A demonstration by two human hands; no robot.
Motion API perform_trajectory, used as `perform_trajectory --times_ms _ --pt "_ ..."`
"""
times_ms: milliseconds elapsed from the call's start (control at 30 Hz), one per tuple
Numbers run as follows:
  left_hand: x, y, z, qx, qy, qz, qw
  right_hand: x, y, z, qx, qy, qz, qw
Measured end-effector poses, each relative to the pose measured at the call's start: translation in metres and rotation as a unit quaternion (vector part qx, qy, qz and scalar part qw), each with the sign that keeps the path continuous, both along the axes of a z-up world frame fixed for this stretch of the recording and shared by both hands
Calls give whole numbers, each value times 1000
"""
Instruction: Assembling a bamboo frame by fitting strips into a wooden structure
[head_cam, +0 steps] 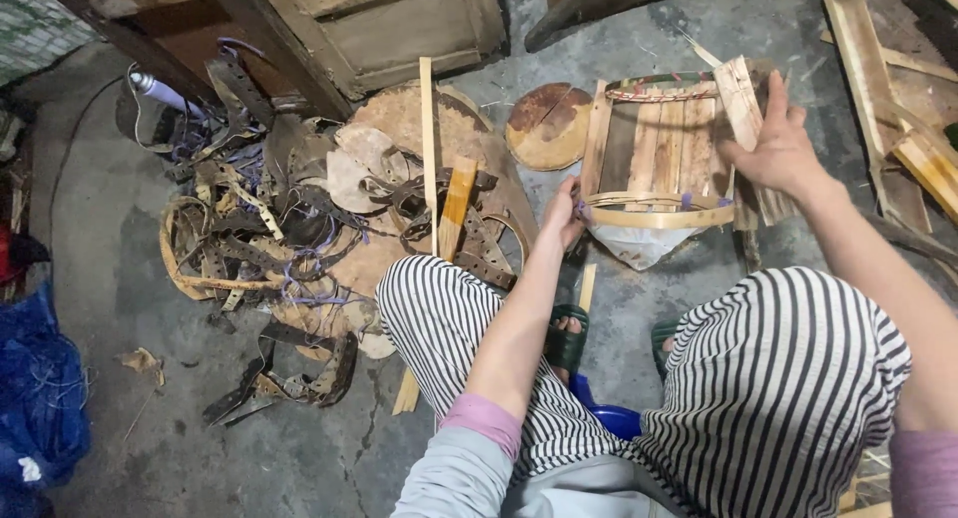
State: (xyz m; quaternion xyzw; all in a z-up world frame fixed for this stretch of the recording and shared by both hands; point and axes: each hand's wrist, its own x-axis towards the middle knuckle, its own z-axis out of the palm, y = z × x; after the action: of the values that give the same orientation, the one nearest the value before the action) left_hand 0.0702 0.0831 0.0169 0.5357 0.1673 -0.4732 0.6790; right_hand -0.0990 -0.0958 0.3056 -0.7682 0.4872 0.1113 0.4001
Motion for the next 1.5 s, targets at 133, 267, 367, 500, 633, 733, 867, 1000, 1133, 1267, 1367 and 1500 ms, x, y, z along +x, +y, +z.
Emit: perform_trajectory --times_ms 133,267,367,500,633,733,867,1000,1133,1267,1367,1500 --pt "-3 0 -31 -53 48 53 996 -3 -29 -25 6 -2 67 998" --pt "-3 -5 -54 -89 47 74 992 2 -41 -26 39 25 56 997" --pt "-3 -9 -52 -85 46 68 993 1 -65 -58 15 21 106 994" --pt "-6 -14 -70 -21 57 82 995 2 -68 -66 24 12 90 996" --pt "-17 -23 -66 36 66 133 988 2 -42 -36 23 2 39 999" --pt "-20 -26 -44 16 103 142 984 6 -46 -41 24 15 53 998" --pt "-18 -25 -45 -12 135 143 980 11 -41 -22 27 38 54 997" --pt "-14 -18 -41 -32 175 114 977 10 -39 -16 62 29 36 997" --pt "-13 -14 -27 -9 166 81 983 20 -30 4 52 52 18 997" --pt "-17 -10 1 -20 160 92 983 18 -39 -15 47 57 28 997" --pt "-18 -7 19 -39 151 76 985 17 -46 -27 39 53 33 997" --pt "-30 -1 54 -59 152 99 982 15 -45 -30 41 58 37 997"
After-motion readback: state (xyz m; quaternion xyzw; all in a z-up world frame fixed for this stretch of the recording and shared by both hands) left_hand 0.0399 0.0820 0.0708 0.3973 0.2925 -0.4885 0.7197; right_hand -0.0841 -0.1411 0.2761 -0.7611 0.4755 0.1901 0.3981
